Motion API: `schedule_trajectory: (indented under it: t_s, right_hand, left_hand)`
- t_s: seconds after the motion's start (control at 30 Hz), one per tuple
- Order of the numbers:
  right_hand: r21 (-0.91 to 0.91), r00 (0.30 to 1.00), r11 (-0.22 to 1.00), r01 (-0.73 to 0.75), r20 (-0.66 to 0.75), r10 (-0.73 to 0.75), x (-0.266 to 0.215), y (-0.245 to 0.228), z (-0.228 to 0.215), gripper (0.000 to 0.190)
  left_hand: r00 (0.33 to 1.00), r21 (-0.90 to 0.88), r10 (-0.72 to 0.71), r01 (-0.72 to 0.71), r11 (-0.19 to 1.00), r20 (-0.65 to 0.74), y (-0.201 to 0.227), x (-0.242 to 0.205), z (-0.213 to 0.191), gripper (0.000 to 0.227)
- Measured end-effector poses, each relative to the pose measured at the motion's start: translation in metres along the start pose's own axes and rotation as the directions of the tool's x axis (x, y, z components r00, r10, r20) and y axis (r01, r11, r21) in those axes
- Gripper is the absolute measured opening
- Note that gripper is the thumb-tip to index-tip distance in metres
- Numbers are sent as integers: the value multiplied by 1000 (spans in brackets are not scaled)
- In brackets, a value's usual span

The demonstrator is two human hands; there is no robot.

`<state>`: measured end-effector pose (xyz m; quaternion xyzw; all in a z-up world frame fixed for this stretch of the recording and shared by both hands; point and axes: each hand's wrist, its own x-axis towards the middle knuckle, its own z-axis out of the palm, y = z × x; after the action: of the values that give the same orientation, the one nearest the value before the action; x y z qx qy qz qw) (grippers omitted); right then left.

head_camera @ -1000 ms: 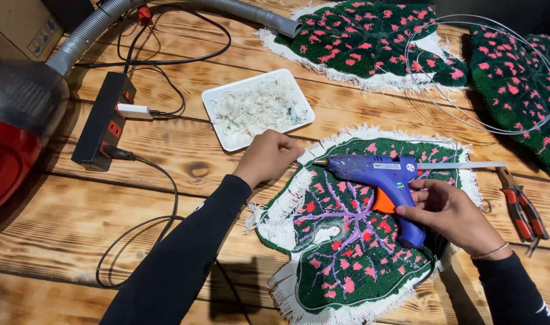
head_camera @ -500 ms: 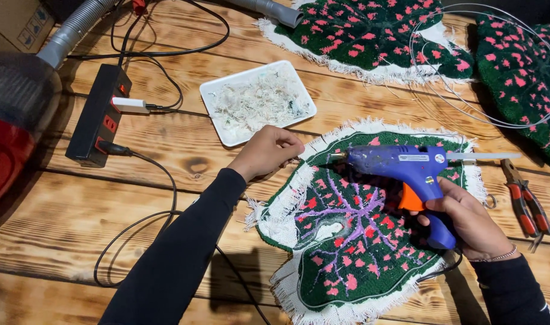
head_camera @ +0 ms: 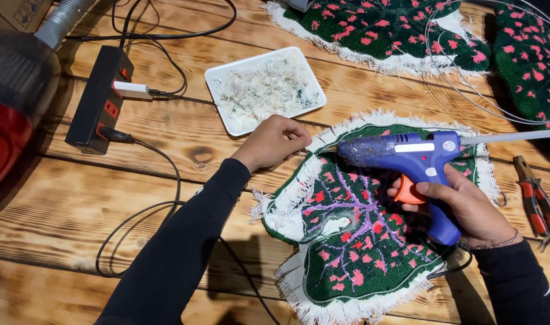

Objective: Apply hot glue and attach decorative elements to a leaf-shaped rug.

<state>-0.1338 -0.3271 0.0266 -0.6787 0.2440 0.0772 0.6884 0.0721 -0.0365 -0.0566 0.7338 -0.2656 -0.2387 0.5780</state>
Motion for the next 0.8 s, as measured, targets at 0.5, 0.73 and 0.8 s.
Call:
schedule_trajectory:
  t_s: [0.5,0.73,0.8]
  right_hand:
    - [-103,998,994,-42,-42,38,10,5,-6,41]
    - [-123,1000,992,-23,-8,22,12,5,-7,42]
    - [-125,1000,992,-1,17,3,12,7,-10,42]
  left_hand:
    - [997,27,73,-73,997,-6,-2,1,0,18]
    - [1000,12,-2,2,1000,-4,4,-2,-1,19]
    - [1000,10,-3,3,1000,-5,4,-2,-1,19]
